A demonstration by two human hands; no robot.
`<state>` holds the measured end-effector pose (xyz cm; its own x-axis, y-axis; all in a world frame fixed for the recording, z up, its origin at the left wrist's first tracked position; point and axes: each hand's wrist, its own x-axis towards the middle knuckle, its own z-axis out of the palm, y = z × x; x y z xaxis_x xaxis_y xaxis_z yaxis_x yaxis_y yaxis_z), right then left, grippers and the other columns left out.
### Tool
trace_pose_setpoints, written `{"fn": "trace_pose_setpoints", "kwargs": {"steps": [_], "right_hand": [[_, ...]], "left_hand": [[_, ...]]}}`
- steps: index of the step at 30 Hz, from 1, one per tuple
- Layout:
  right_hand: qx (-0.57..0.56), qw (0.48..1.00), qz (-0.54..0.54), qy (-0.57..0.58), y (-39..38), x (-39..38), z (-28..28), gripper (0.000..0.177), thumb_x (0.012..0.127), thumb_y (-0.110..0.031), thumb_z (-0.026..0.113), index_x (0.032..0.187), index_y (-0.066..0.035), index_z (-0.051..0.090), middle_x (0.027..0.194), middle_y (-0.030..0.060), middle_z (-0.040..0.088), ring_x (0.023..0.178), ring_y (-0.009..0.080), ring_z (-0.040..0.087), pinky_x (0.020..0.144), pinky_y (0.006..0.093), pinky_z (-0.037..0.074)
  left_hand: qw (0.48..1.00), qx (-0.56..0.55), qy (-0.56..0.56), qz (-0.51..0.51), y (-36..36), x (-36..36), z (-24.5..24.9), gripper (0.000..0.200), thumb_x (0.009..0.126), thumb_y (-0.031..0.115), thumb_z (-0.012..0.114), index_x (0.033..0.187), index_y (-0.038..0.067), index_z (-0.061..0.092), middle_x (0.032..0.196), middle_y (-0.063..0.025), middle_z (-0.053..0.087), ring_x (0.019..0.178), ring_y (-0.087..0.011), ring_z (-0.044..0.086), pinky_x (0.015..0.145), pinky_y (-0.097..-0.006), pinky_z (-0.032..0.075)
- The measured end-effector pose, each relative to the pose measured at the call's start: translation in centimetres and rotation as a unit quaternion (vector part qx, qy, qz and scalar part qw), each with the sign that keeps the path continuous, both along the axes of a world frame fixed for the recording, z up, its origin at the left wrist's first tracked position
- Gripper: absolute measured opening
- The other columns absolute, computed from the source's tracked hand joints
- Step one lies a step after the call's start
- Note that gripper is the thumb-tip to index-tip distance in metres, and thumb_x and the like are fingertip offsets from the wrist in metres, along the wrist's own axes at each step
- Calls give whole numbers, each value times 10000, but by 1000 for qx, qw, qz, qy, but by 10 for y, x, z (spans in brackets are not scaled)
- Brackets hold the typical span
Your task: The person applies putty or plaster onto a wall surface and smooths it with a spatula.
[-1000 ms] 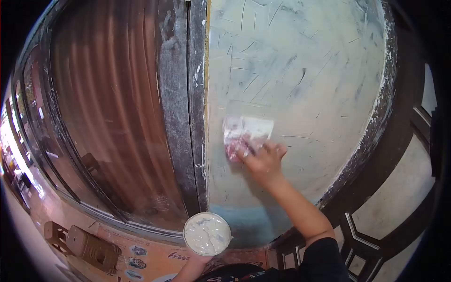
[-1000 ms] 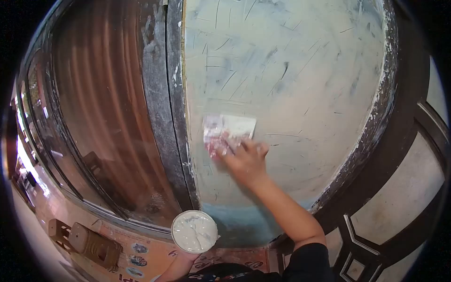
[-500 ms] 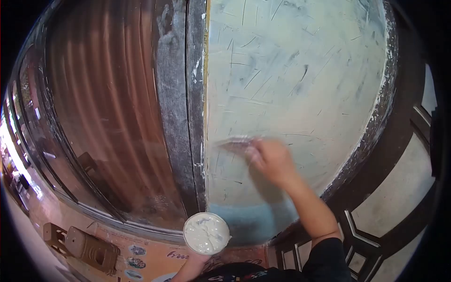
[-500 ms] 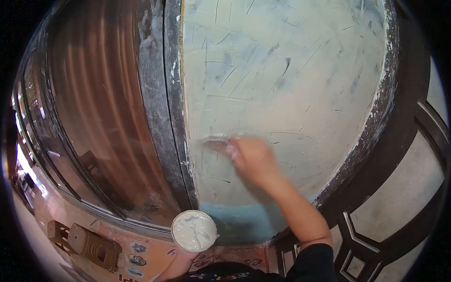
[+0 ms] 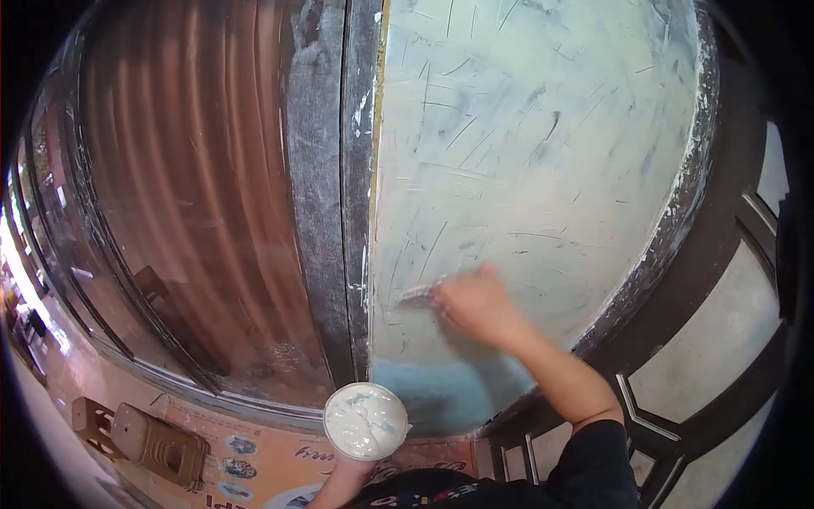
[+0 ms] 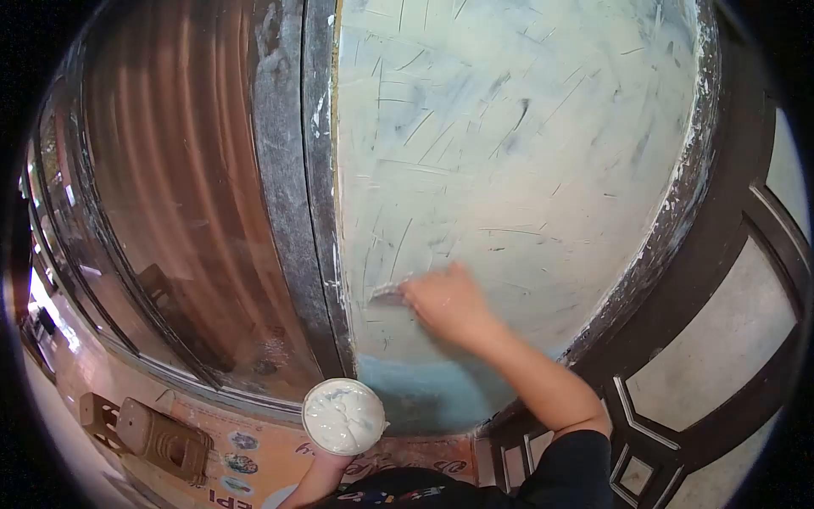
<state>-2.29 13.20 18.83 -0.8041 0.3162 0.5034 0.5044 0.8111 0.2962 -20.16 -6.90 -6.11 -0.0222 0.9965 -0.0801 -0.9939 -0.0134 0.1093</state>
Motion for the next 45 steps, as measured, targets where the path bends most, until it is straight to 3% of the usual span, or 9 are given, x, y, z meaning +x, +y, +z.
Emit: {"fn": "trace_pose_setpoints", "kwargs": {"steps": [6,8,15,24,27,30,37,42,45], "right_hand": [[135,936,-105,307,-12,79,133,183,874,-153,631,1035,-64,636,857,115,650,820,319,616,768,433,419],[-5,907,-87,411,-23,88,131,195,855,-132,642,1028,-42,628,886,120,640,826,327,590,779,433,432],[-82,988,-109,72,-5,79,-42,226,874,-238,666,1054,-105,633,957,81,655,939,262,615,902,443,366],[-50,784,-118,608,29,211,24,378,972,-261,602,1205,32,552,1111,191,639,995,306,624,897,409,474],[-107,796,-119,584,8,157,1,363,978,-261,581,1202,23,559,1122,197,637,988,314,631,923,428,462],[-213,960,-113,142,-11,109,-16,382,924,-253,605,1211,-3,571,1145,194,639,1133,376,574,1004,475,413],[71,831,-163,526,52,227,92,343,964,-255,603,1188,0,558,1048,212,673,948,332,663,840,393,505],[-65,856,-106,501,33,224,92,314,974,-267,590,1153,-8,585,1001,180,679,952,306,660,824,420,505],[-44,968,-68,239,22,159,55,271,929,-279,623,1105,-73,618,980,115,682,968,288,638,876,446,446]], "left_hand": [[998,3,55,29,-14,5,13,686,915,658,385,1417,200,478,1473,-104,477,1351,-403,425,1099,-725,253],[999,15,30,29,-13,6,13,695,906,655,379,1417,192,469,1461,-111,477,1322,-419,452,1058,-753,298],[995,19,-91,-40,-4,11,13,674,909,638,399,1386,174,505,1439,-119,507,1311,-422,465,1072,-752,275],[999,36,-24,-32,-2,35,27,658,930,597,438,1425,165,473,1487,-126,462,1353,-417,427,1087,-761,229],[999,21,25,-20,4,44,5,654,935,598,426,1422,164,477,1475,-124,474,1347,-415,435,1089,-755,234],[997,-11,73,-36,6,57,7,664,931,609,426,1419,161,480,1470,-127,477,1344,-411,440,1097,-744,235],[998,7,59,-31,5,70,28,689,916,626,440,1431,169,477,1473,-135,475,1346,-415,440,1115,-728,217],[997,15,69,3,0,83,27,663,936,592,431,1426,147,478,1466,-129,484,1345,-401,444,1103,-686,293],[998,50,31,0,1,88,40,652,947,573,421,1424,131,477,1465,-124,486,1344,-390,448,1114,-641,318]]}}
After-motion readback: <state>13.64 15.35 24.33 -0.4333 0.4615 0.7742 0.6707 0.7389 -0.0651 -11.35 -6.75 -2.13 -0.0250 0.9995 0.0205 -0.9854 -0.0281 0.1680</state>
